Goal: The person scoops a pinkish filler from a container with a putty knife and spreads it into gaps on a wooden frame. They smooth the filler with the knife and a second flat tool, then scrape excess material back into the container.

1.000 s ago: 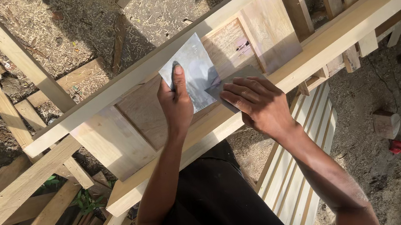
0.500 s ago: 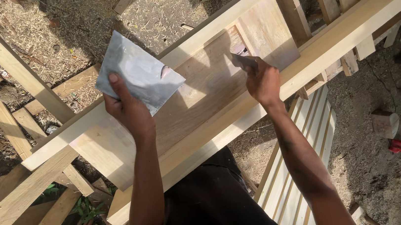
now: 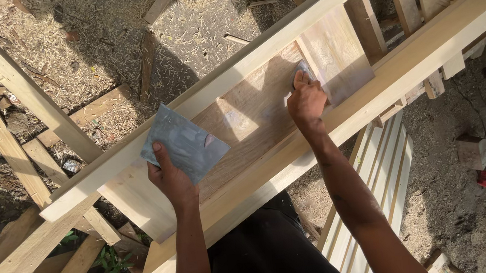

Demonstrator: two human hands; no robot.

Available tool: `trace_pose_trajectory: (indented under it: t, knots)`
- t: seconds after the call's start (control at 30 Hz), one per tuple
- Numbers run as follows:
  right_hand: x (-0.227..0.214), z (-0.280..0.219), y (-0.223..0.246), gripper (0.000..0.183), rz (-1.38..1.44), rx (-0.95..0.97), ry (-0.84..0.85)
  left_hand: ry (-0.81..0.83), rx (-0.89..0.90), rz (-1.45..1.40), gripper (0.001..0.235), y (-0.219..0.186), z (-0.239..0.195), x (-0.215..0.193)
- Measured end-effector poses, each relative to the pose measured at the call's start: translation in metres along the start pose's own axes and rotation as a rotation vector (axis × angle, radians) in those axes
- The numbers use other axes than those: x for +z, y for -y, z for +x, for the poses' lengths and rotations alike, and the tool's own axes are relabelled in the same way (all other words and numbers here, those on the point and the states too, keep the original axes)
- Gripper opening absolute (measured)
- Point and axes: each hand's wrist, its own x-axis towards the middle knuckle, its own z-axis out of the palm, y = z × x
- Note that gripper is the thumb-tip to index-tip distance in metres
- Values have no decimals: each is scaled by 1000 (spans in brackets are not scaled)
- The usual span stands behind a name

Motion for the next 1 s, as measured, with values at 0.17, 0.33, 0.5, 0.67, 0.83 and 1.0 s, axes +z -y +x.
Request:
trace_pose_trajectory:
  t: [0.17,0.33,0.5,0.67,0.83,1.0]
  knots:
    - [-1,-9,28,50,-35,115,292,8,-3,-5,45,-4,9,-11]
    - [4,-35,42,52,23,16,141,7,14,-32,43,-25,19,-5]
    - [-48,-49,42,22,211,61,340,122,69,-59,40,-34,13,1]
    - [-176,-49,30,30,786,239,396,192,75,129,38,-22,-1,22]
    - [-257,-44,34,48,794,-437,-1,338,79,384,38,-34,-34,57]
    - [-264,-33,35,57,509,-684,22,366,210,351,36,-34,-55,78]
